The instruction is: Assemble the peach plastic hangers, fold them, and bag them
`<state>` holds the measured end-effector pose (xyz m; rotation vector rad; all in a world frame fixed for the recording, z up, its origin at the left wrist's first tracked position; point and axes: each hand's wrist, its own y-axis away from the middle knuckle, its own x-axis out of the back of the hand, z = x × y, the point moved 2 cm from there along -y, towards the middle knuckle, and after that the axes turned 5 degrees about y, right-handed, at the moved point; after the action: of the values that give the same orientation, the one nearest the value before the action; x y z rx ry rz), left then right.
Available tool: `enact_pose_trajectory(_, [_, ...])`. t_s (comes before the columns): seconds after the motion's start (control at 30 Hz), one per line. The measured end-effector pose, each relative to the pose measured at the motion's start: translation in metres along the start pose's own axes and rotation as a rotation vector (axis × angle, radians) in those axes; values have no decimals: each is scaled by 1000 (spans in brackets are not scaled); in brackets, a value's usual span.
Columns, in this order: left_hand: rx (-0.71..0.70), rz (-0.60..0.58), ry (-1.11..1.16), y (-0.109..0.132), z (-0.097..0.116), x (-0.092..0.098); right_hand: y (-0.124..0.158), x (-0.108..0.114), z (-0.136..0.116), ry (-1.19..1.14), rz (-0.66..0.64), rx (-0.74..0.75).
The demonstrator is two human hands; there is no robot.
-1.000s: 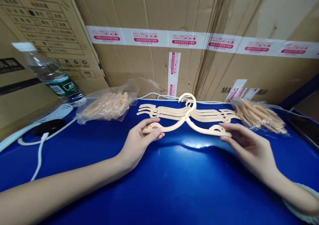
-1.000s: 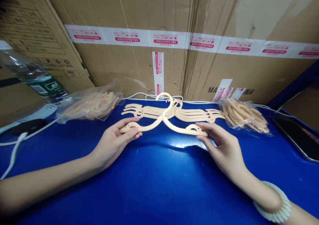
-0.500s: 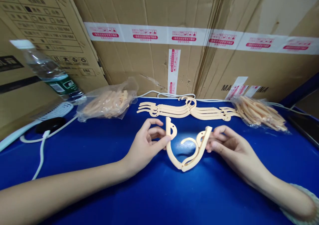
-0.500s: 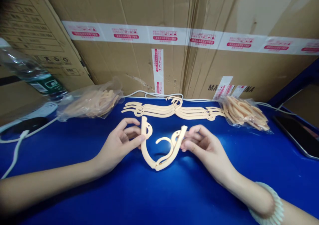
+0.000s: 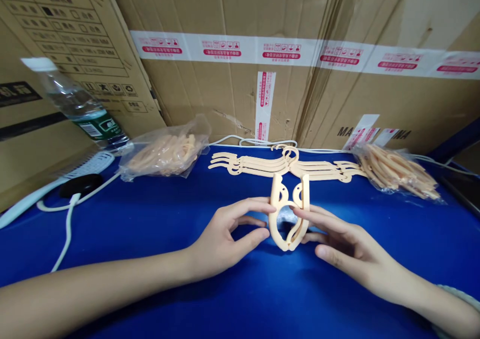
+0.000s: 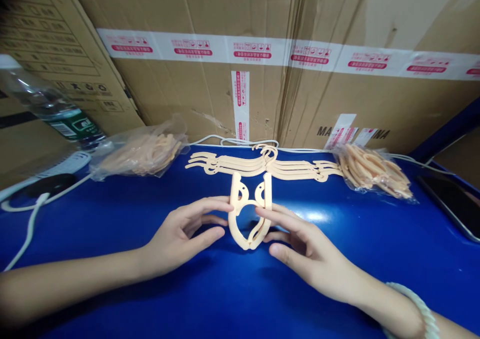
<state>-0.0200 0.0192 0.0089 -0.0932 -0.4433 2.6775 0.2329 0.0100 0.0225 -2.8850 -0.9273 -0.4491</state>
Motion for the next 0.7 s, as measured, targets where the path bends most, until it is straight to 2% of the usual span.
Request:
enact_pose_trajectory(0.17, [68, -152, 79, 0, 1, -5, 1, -3, -6, 36, -36, 23])
enact_pose_trajectory(0.37, [158, -123, 167, -1, -1, -5, 5, -2, -5, 58, 19, 40])
enact_pose_trajectory(0.43, [165, -133, 152, -1, -1, -6, 6, -1, -5, 147, 19, 48])
enact_pose_trajectory(0.57, [46, -182, -17, 4, 1, -6, 9, 2, -8, 465, -18, 86])
enact_pose_trajectory(0.7, [-64, -195, -381, 7, 2, -3, 7, 3, -11, 646, -60, 124])
